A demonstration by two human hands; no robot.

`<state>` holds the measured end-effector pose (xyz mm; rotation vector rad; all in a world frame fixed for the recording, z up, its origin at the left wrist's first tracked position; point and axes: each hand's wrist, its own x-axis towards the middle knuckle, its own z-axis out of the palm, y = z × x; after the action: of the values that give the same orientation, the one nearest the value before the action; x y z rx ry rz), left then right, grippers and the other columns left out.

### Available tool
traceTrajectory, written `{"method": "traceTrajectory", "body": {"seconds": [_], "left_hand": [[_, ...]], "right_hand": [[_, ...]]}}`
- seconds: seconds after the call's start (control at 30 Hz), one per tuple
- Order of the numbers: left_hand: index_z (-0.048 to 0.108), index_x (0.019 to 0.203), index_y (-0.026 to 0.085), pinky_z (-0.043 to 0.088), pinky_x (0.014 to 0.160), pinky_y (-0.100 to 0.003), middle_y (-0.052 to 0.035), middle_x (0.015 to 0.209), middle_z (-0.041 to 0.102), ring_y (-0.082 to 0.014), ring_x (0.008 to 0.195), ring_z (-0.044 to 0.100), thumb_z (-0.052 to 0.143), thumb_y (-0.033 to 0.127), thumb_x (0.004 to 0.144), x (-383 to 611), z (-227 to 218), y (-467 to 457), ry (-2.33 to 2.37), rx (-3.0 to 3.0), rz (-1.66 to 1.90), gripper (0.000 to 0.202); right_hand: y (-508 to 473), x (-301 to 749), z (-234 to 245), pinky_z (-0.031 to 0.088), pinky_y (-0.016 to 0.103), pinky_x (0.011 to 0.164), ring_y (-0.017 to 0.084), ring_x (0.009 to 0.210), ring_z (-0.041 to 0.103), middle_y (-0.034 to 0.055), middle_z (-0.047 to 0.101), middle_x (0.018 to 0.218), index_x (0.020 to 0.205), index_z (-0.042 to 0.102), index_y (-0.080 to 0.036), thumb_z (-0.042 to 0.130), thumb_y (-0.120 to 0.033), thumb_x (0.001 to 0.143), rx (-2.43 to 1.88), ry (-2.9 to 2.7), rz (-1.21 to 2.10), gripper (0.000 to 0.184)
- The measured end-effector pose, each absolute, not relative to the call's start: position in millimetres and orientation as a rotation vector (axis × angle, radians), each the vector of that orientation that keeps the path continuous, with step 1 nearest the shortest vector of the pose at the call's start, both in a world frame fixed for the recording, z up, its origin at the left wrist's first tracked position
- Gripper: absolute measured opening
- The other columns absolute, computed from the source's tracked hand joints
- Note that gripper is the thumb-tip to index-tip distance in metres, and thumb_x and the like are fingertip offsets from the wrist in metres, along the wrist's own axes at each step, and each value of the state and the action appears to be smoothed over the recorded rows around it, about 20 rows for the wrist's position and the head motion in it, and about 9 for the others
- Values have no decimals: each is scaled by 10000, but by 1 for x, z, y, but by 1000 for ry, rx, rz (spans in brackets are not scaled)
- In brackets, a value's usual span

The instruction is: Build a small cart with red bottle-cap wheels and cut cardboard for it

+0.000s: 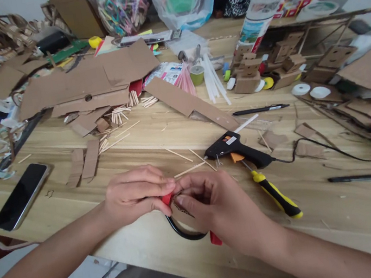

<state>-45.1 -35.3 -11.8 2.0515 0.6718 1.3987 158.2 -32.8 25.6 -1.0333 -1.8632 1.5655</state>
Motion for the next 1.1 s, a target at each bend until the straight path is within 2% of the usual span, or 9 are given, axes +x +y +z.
{"method": "traceTrajectory", "body": {"seconds": [0.1, 0.2, 0.27, 0.37, 0.5, 0.7, 0.83, 1.0, 1.1], "left_hand": [[825, 1074, 263, 630, 687, -252, -61, 833, 814, -153, 703, 750, 881, 324, 754, -45, -13, -36, 754, 1876, 1336, 331], [840, 1019, 266, 612, 678, -230, -63, 802, 802, -147, 704, 742, 894, 389, 725, -44, -13, -39, 835, 1716, 1278, 323], [843, 998, 278, 601, 679, -217, -63, 801, 801, -141, 712, 738, 905, 404, 707, -43, -12, -40, 855, 1642, 1259, 324], [845, 975, 296, 607, 717, -229, -61, 832, 810, -146, 740, 743, 913, 416, 697, -40, -10, -38, 892, 1543, 1249, 310], [848, 967, 289, 628, 830, -305, -78, 923, 827, -198, 854, 771, 899, 441, 716, -38, -10, -32, 948, 1448, 1264, 298], [846, 982, 298, 621, 890, -312, -79, 988, 835, -213, 932, 783, 903, 333, 733, -39, -11, -30, 934, 1505, 1313, 257], [845, 1004, 274, 608, 931, -336, -88, 1025, 832, -235, 981, 773, 895, 329, 739, -39, -12, -31, 971, 1507, 1263, 275], [775, 1213, 261, 615, 893, -311, -82, 1085, 824, -216, 957, 767, 884, 388, 754, -37, -13, -33, 914, 1355, 1203, 488], [794, 1151, 260, 620, 875, -288, -77, 1072, 826, -198, 948, 771, 861, 427, 779, -36, -12, -34, 883, 1295, 1240, 413]], "right_hand": [[-42, 160, 25, 538, 235, 516, 141, 565, 672, -6, 741, 674, 795, 712, -240, 529, -160, 925, -1015, -2006, 1181, 239], [-49, 162, 21, 573, 251, 589, 141, 609, 689, -8, 750, 739, 897, 694, -254, 518, -86, 948, -887, -2108, 732, 249], [-50, 162, 19, 583, 261, 621, 147, 631, 691, -2, 746, 766, 959, 671, -253, 514, -62, 958, -808, -2153, 553, 248], [-43, 161, 18, 577, 255, 608, 146, 624, 690, -1, 736, 755, 966, 647, -249, 514, -77, 974, -810, -2198, 510, 218], [-32, 161, 22, 570, 248, 611, 146, 655, 718, 9, 772, 813, 988, 658, -239, 513, -115, 985, -864, -2212, 551, 190], [-27, 167, 19, 541, 241, 573, 149, 637, 715, 2, 766, 789, 1003, 611, -232, 558, -177, 977, -966, -2196, 589, 81], [-26, 166, 15, 524, 239, 566, 155, 659, 711, 14, 749, 787, 946, 568, -234, 540, -167, 994, -878, -2205, 415, 87], [-24, 167, 13, 499, 271, 518, 163, 596, 679, 16, 734, 755, 907, 534, -248, 504, -197, 1022, -859, -2229, 285, 130], [-24, 168, 12, 479, 267, 490, 154, 592, 679, 12, 741, 781, 938, 519, -250, 502, -197, 1025, -860, -2221, 275, 104]]}}
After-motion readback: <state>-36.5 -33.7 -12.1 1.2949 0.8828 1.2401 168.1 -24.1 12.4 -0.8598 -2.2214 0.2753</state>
